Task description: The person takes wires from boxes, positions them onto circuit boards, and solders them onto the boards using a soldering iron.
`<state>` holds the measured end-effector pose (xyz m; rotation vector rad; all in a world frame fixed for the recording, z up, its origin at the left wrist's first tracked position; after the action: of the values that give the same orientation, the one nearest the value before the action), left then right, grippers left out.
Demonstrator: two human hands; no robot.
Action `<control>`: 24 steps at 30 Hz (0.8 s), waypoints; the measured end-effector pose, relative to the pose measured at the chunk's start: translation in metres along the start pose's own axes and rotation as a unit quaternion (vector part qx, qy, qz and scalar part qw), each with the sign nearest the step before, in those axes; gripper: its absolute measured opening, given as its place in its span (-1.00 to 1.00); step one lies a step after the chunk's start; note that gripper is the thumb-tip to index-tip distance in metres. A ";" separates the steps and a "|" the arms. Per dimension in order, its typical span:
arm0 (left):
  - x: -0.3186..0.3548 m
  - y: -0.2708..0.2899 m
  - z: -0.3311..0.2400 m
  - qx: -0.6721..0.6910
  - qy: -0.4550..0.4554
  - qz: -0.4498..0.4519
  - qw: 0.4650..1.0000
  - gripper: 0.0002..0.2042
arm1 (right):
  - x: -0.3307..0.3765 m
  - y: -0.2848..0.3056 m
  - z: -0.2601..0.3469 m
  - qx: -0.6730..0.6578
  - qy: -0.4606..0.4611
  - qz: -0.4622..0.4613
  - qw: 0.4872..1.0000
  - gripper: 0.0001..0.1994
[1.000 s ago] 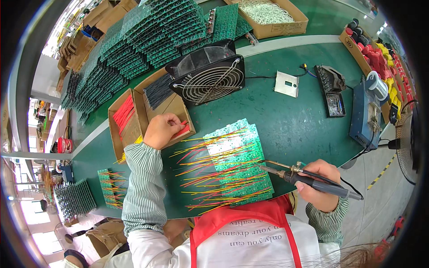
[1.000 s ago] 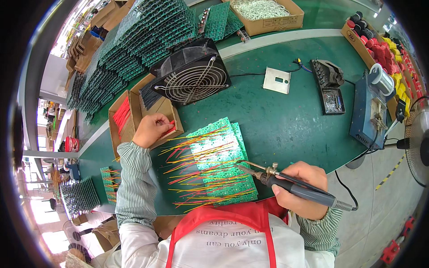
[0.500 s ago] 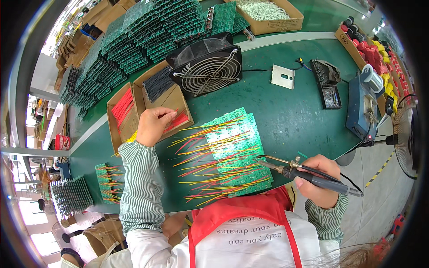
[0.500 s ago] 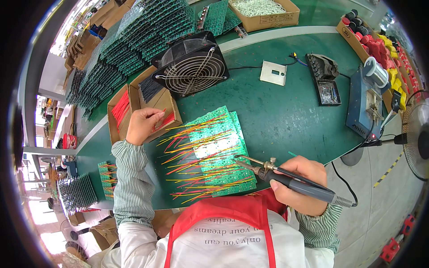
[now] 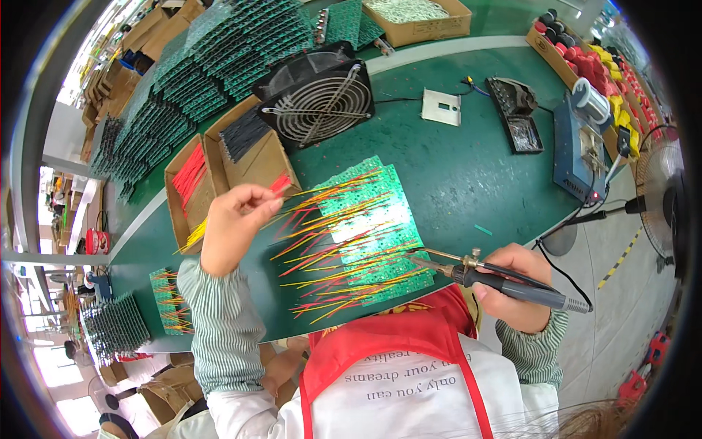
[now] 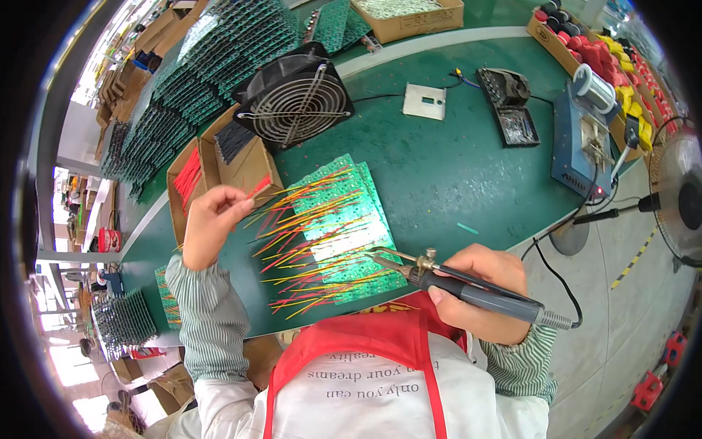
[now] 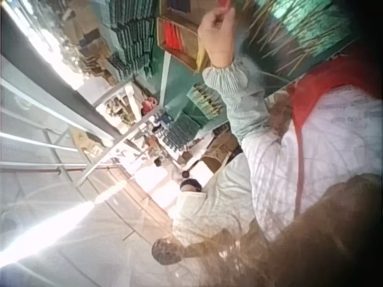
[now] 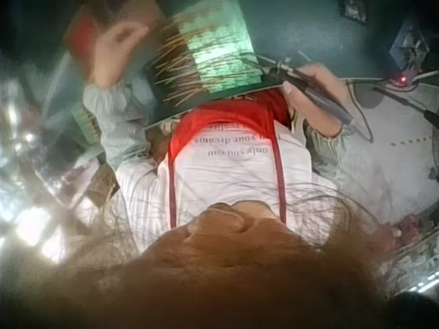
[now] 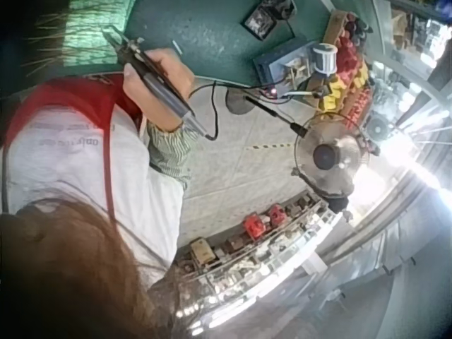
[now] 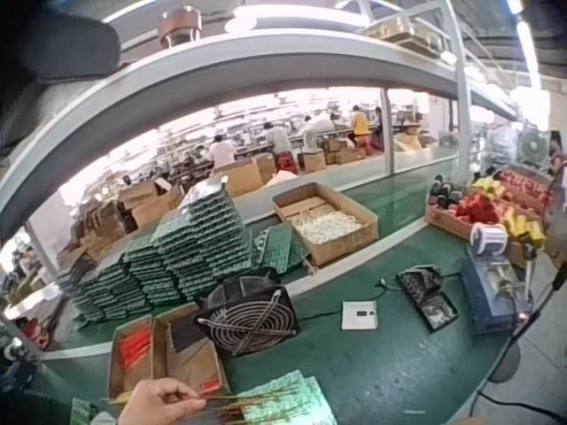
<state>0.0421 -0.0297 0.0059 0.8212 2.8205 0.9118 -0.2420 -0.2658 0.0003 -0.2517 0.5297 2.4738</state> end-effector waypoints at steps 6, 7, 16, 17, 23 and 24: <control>0.081 -0.047 -0.033 -0.096 -0.200 0.085 0.971 -0.93 | 0.010 0.002 0.002 -0.026 -0.003 0.015 1.000 -0.82; 0.090 -0.058 -0.034 -0.094 -0.200 0.088 0.971 -0.93 | 0.013 0.006 0.003 -0.024 -0.002 0.032 0.999 -0.82; 0.105 -0.093 -0.017 -0.113 -0.207 0.110 0.966 -0.91 | 0.026 -0.002 0.005 -0.038 -0.045 0.084 0.995 -0.84; 0.105 -0.094 -0.017 -0.114 -0.206 0.111 0.966 -0.91 | 0.026 -0.003 0.004 -0.036 -0.042 0.088 0.995 -0.84; 0.105 -0.095 -0.018 -0.113 -0.206 0.109 0.966 -0.92 | 0.026 -0.009 -0.002 -0.047 -0.047 0.084 0.994 -0.84; 0.105 -0.095 -0.018 -0.113 -0.203 0.109 0.966 -0.92 | 0.025 -0.009 -0.002 -0.047 -0.048 0.085 0.994 -0.84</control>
<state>-0.0960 -0.0508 -0.0229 1.1475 2.2634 0.9393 -0.2567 -0.2472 -0.0121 -0.1277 0.4092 2.6648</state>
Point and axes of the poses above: each hand's wrist, its own x-axis away from the middle knuckle, its own y-axis out of the back of the hand, z = x × y, the point moved 1 cm from there along -x, towards the middle knuckle, and after that the axes turned 8 degrees about -z, right-handed, at the moved point
